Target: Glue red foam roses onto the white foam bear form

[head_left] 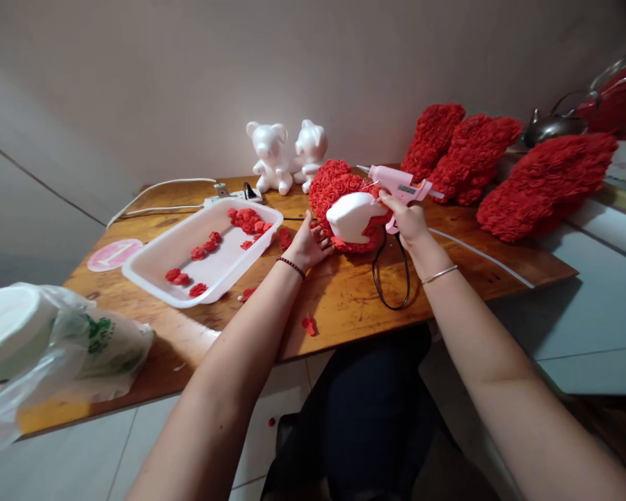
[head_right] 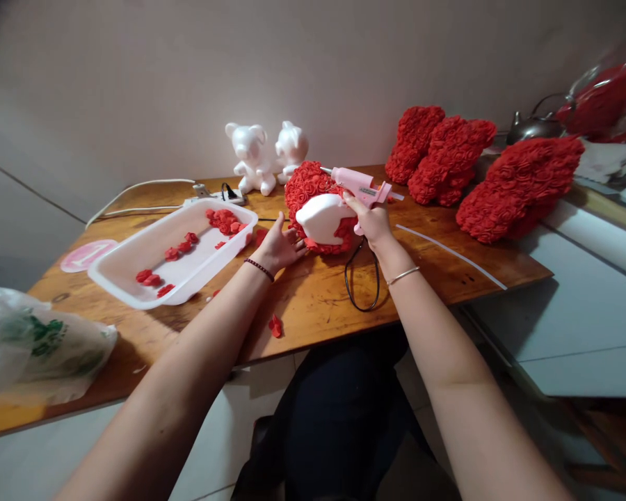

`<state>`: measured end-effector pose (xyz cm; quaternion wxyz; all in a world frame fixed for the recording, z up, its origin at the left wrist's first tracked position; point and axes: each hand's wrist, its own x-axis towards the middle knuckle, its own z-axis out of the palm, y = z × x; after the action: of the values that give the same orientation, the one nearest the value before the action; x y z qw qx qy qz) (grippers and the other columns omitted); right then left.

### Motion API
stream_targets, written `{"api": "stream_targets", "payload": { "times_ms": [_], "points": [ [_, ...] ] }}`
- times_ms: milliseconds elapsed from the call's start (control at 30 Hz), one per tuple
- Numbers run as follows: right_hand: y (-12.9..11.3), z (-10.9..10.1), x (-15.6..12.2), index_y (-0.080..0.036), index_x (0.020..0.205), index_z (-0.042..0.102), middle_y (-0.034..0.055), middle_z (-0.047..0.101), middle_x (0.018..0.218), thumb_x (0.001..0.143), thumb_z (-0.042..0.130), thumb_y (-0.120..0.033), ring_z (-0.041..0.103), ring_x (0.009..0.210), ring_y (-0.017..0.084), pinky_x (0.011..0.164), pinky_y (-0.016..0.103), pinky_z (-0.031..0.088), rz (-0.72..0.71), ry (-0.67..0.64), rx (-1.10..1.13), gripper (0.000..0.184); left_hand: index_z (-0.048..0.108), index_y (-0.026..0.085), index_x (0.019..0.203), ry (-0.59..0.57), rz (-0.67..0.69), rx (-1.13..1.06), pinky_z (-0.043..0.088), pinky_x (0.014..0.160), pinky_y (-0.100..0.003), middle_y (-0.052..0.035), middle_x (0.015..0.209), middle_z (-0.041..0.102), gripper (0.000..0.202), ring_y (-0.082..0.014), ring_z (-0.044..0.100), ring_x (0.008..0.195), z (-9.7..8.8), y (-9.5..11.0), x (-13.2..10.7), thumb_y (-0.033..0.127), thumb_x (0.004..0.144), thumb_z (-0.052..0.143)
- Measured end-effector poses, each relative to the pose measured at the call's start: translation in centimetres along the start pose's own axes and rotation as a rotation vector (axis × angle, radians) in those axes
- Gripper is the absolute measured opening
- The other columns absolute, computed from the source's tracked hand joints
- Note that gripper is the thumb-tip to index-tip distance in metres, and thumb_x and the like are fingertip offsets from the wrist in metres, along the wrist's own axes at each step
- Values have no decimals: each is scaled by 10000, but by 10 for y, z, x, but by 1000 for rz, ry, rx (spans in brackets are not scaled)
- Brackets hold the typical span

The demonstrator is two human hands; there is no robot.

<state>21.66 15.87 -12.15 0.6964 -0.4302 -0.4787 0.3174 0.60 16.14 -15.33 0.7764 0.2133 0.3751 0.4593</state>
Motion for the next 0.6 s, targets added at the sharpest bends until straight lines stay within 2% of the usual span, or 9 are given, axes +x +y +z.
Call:
{"api": "stream_targets", "payload": {
  "times_ms": [200, 300, 367, 433, 533, 600],
  "points": [
    [-29, -10, -14, -203, 861, 767, 61, 765, 927, 693, 815, -456, 720, 859, 214, 688, 328, 601, -77, -1, -84, 307, 587, 209, 920, -52, 0, -102, 571, 855, -347, -56, 886, 626, 487, -206, 650, 876, 7, 0, -9, 693, 924, 532],
    [-41, -23, -35, -214, 885, 775, 60, 762, 927, 720, 808, -482, 681, 702, 172, 505, 275, 527, -78, 58, -111, 316, 644, 220, 1005, -103, 13, -76, 578, 817, -329, -53, 885, 645, 443, -192, 665, 822, 17, -2, -19, 644, 953, 528],
    [-46, -37, -56, -223, 899, 773, 46, 754, 918, 732, 798, -494, 630, 603, 141, 435, 265, 476, -58, 121, -123, 320, 666, 244, 1108, -169, 6, -35, 579, 816, -337, -46, 913, 670, 379, -187, 671, 790, 26, -9, -27, 573, 986, 522],
    [-50, -53, -79, -220, 864, 760, 34, 743, 925, 719, 808, -475, 645, 633, 157, 489, 299, 528, -55, 202, -131, 298, 673, 249, 1155, -240, -22, -5, 573, 816, -339, -41, 927, 688, 340, -182, 669, 769, 36, -19, -36, 511, 1010, 512],
    [-56, -75, -106, -223, 756, 728, 58, 741, 969, 737, 791, -404, 718, 908, 241, 787, 383, 610, -164, 372, -98, 194, 682, 225, 1090, -320, -96, 32, 550, 778, -319, -48, 890, 686, 337, -173, 646, 729, 47, -38, -45, 501, 1017, 504],
    [-60, -85, -116, -257, 685, 698, 50, 745, 1027, 756, 757, -387, 695, 1104, 285, 946, 412, 580, -227, 368, -74, 160, 672, 222, 1018, -349, -153, 51, 532, 744, -313, -46, 849, 671, 315, -174, 633, 704, 50, -48, -48, 500, 1005, 523]
  ]
}}
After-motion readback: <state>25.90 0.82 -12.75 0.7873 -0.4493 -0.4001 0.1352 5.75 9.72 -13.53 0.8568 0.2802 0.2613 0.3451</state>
